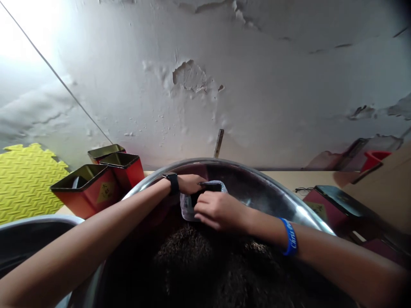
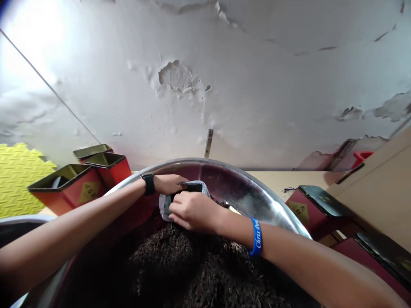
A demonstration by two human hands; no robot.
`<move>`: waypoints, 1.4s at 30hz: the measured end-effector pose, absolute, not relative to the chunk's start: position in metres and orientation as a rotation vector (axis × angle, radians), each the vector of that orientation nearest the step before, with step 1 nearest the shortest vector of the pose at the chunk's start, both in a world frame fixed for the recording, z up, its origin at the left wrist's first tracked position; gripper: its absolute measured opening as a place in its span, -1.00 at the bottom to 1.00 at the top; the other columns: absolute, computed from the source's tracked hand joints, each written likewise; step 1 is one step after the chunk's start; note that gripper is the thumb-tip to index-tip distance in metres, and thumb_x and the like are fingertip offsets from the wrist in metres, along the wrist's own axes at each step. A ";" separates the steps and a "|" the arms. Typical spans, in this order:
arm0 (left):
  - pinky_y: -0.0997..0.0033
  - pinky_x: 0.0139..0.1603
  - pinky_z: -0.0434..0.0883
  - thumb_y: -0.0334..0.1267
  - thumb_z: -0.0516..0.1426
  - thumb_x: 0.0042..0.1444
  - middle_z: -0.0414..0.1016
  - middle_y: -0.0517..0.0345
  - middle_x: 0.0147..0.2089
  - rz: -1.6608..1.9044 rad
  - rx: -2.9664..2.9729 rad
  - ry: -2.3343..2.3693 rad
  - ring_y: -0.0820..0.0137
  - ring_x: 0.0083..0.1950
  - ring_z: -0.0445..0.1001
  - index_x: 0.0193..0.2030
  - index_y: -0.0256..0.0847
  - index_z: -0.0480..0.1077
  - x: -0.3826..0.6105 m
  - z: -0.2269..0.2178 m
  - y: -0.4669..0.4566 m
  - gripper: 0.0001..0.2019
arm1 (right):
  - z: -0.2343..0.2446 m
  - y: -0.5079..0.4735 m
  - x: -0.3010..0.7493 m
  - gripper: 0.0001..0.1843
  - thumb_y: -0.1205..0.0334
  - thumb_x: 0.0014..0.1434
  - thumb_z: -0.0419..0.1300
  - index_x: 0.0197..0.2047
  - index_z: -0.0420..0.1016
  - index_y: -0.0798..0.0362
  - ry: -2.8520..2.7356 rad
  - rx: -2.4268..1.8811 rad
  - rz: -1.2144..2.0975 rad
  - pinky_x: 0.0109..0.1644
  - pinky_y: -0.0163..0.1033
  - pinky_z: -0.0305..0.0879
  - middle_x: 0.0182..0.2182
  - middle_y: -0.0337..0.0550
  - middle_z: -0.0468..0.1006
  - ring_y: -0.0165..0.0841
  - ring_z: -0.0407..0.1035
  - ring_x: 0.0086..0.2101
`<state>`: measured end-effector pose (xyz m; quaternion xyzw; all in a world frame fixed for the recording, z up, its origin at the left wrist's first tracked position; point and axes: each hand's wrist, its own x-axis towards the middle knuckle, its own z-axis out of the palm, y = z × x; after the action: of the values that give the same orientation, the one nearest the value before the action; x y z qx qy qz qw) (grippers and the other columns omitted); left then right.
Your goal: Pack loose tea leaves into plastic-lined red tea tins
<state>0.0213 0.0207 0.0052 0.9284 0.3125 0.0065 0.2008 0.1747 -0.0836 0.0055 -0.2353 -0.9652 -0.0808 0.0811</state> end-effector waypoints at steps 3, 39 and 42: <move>0.48 -0.37 0.26 -0.18 -0.12 0.16 0.48 0.06 -0.22 -0.009 2.534 0.980 0.39 -0.32 0.37 -0.18 -0.27 0.38 0.017 0.002 0.029 -0.69 | -0.002 -0.105 0.163 -0.68 0.11 0.22 -0.12 -0.26 0.37 0.10 -3.062 -0.460 -0.016 -0.29 -0.30 0.20 -0.35 -0.11 0.42 -0.40 0.28 -0.32; 0.46 -0.20 0.26 -0.26 -0.12 0.18 0.46 0.01 -0.13 0.036 2.640 1.115 0.36 -0.19 0.39 -0.13 -0.28 0.37 0.014 -0.001 0.039 -0.70 | -0.012 -0.064 0.175 -0.74 0.12 0.23 -0.10 -0.23 0.28 0.12 -2.697 -1.056 -0.184 -0.26 -0.28 0.14 -0.34 -0.10 0.43 -0.38 0.31 -0.31; 0.49 -0.27 0.27 -0.24 -0.09 0.15 0.48 0.07 -0.18 0.068 2.653 1.015 0.38 -0.24 0.40 -0.19 -0.25 0.38 0.016 -0.002 0.037 -0.73 | -0.011 -0.056 0.179 -0.74 0.13 0.24 -0.10 -0.17 0.26 0.12 -2.590 -1.073 -0.116 -0.24 -0.29 0.16 -0.28 -0.08 0.43 -0.39 0.32 -0.27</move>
<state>0.0163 0.0365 -0.0022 0.9232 0.3532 0.0236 0.1495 0.1793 -0.0558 -0.0109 -0.3770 -0.9101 -0.0407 0.1673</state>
